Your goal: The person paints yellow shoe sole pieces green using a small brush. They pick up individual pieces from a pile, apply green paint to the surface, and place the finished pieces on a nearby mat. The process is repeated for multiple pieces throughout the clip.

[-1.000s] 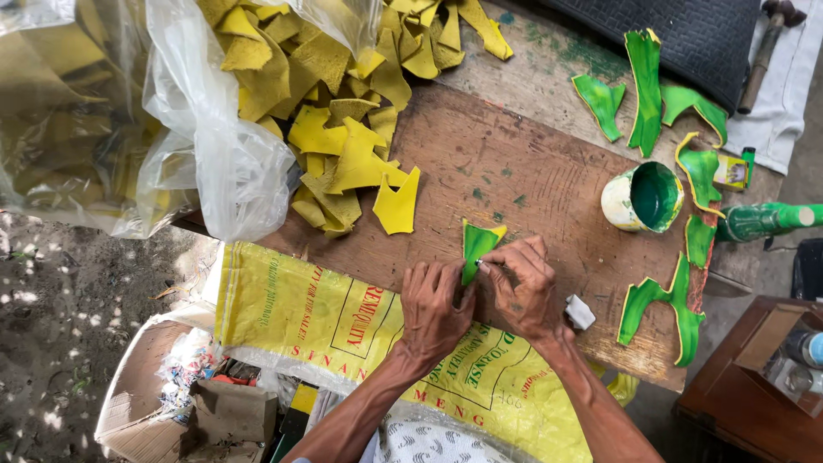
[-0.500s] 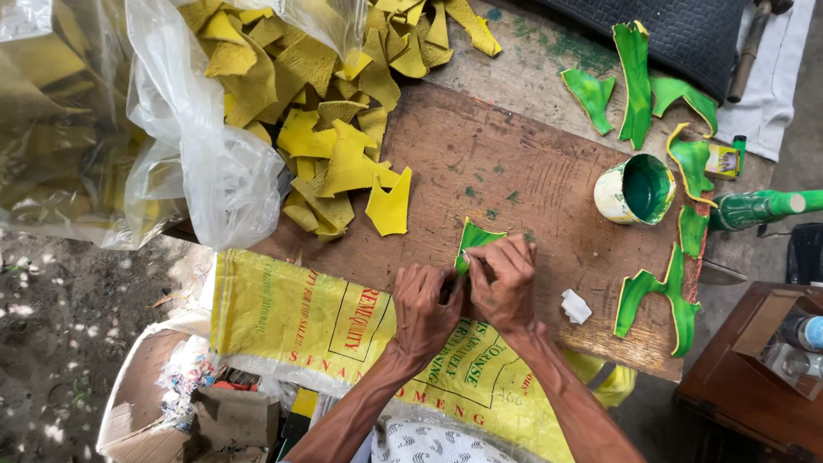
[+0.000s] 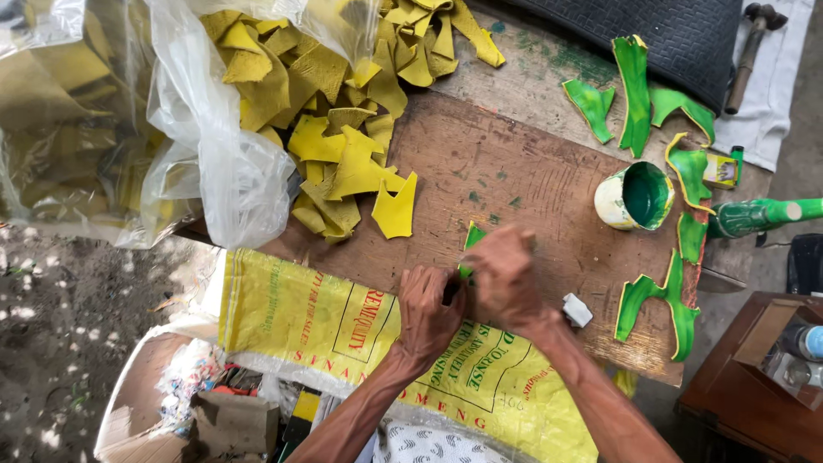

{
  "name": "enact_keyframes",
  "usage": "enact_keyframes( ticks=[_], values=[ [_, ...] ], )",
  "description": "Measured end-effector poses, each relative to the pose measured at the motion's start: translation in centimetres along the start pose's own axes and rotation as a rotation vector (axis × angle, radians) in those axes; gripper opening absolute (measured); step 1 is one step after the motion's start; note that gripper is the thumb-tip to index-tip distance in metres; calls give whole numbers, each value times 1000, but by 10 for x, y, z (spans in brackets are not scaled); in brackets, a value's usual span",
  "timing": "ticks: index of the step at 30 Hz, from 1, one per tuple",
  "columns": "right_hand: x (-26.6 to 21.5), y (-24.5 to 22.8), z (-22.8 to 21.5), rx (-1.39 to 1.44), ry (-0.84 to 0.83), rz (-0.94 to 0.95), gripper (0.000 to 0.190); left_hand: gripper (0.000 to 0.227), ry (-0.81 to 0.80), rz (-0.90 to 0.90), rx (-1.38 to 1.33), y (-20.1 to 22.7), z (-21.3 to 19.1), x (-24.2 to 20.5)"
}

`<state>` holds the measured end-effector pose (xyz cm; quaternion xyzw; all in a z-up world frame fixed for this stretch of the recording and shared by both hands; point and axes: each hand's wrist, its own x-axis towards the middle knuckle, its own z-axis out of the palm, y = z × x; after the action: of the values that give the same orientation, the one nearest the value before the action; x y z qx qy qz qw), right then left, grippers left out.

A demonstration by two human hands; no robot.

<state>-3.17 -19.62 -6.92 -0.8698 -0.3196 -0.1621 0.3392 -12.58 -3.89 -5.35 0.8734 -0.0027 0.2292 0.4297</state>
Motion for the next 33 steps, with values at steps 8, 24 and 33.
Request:
enact_keyframes(
  ticks=[8,24,33],
  values=[
    [6,5,0,36,-52,-108,23,20,-27,-2,-1,-3,0,1],
    [56,15,-44,142,147,370,7,30,-176,-164,-105,4,-21,14],
    [12,-5,5,-44,-8,41,12,54,-809,202,-33,-54,-3,131]
  ],
)
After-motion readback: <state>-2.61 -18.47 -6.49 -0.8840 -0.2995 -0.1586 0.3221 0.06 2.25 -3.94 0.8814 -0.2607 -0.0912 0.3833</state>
